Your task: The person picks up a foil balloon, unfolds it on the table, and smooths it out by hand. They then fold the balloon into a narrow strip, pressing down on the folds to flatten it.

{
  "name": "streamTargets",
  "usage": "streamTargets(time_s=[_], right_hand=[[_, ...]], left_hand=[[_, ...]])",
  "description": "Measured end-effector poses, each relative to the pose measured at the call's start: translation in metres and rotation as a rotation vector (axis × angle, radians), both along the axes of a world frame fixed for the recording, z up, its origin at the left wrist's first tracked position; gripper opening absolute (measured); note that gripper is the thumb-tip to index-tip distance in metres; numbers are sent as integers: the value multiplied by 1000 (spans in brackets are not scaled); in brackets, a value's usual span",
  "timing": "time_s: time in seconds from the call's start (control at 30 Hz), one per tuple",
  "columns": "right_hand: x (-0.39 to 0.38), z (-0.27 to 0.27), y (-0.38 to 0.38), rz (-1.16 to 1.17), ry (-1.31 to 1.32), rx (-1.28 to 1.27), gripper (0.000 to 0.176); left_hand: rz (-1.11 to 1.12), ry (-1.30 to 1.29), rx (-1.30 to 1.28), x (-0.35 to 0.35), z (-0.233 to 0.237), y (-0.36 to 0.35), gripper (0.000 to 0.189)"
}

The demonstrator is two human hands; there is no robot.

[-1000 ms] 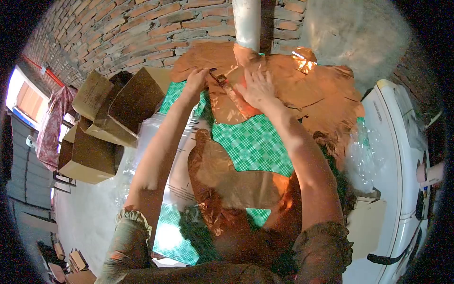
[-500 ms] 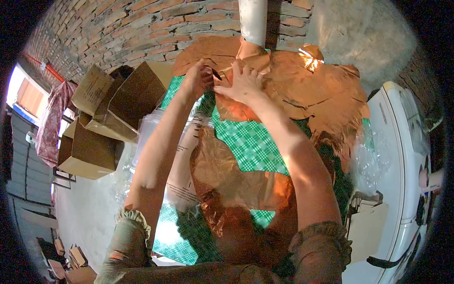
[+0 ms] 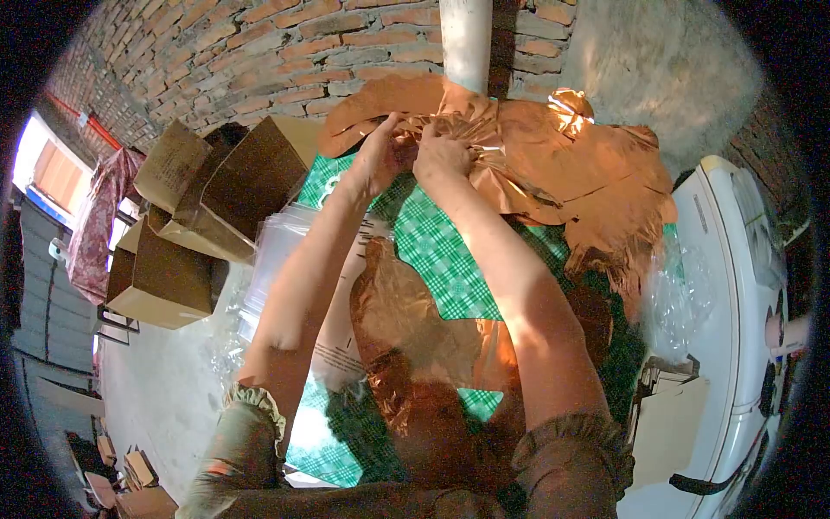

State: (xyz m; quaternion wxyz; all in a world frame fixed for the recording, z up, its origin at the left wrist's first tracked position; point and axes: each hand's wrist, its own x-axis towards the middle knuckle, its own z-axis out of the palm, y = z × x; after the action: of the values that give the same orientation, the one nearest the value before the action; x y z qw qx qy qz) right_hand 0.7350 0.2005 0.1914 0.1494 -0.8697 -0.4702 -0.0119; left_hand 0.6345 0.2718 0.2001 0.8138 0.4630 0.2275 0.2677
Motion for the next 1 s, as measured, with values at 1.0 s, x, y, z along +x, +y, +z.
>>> streamTargets(time_s=[1.0], right_hand=[[-45, 35, -43, 706, 56, 675, 24]], left_hand=[[787, -225, 302, -48, 39, -42, 27]])
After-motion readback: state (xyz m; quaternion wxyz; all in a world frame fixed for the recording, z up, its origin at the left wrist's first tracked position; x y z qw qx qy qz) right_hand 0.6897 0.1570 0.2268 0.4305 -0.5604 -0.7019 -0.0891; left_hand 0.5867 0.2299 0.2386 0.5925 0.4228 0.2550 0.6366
